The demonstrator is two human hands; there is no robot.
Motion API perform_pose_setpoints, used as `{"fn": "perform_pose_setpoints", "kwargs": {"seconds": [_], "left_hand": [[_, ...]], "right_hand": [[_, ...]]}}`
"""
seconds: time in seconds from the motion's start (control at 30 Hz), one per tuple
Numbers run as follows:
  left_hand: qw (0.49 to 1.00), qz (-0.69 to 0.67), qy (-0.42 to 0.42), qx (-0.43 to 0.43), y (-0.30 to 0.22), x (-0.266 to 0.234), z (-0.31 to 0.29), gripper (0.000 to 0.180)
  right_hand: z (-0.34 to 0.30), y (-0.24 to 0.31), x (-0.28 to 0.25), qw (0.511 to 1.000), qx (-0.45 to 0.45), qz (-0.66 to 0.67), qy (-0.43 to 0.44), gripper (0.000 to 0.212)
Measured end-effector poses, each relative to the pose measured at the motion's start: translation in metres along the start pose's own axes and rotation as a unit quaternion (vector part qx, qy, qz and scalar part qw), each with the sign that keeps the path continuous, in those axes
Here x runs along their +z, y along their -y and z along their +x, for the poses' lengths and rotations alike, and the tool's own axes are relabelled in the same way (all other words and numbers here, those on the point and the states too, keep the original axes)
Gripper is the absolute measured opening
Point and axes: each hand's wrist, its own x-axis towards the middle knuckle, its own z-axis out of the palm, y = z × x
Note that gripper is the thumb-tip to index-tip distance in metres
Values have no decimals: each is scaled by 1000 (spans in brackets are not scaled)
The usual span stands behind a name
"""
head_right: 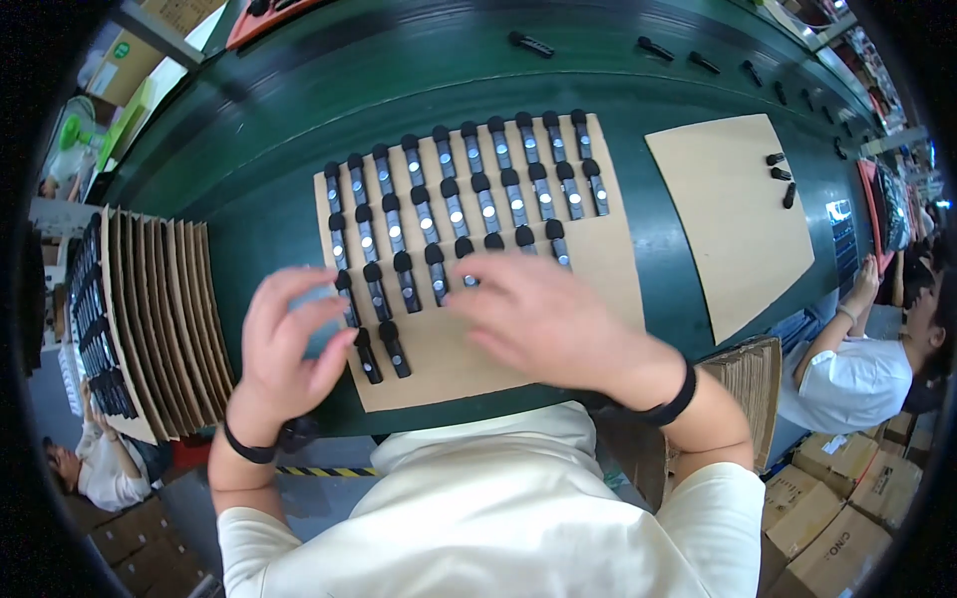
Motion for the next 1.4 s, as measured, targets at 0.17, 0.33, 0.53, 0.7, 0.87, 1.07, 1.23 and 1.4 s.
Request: {"fn": "perform_pose_setpoints", "kwargs": {"seconds": [0.17,0.33,0.53,0.7,0.87,1.07,1.23,1.4], "left_hand": [[995,-66,36,64,18,-8,89,25],[978,-159,115,-67,58,36,183,17],[983,-66,129,-115,113,111,269,20],[982,92,143,-87,148,159,284,28],[960,146,189,-143,159,167,284,30],[981,43,137,-131,125,136,264,22],[981,-176,54,-58,61,90,203,22],[951,-293,32,-89,3,51,102,26]], "right_hand": [[-6,-67,-71,990,116,-46,-68,32],[-3,-180,-125,959,243,-91,-110,27],[37,-290,-163,919,263,-270,-113,30],[63,-340,-147,864,320,-369,-121,34],[73,-345,-143,874,369,-314,-29,32],[81,-277,-137,956,266,-61,-111,23],[51,-163,-104,948,170,195,-187,25],[-2,-60,-66,894,220,349,-174,27]]}}
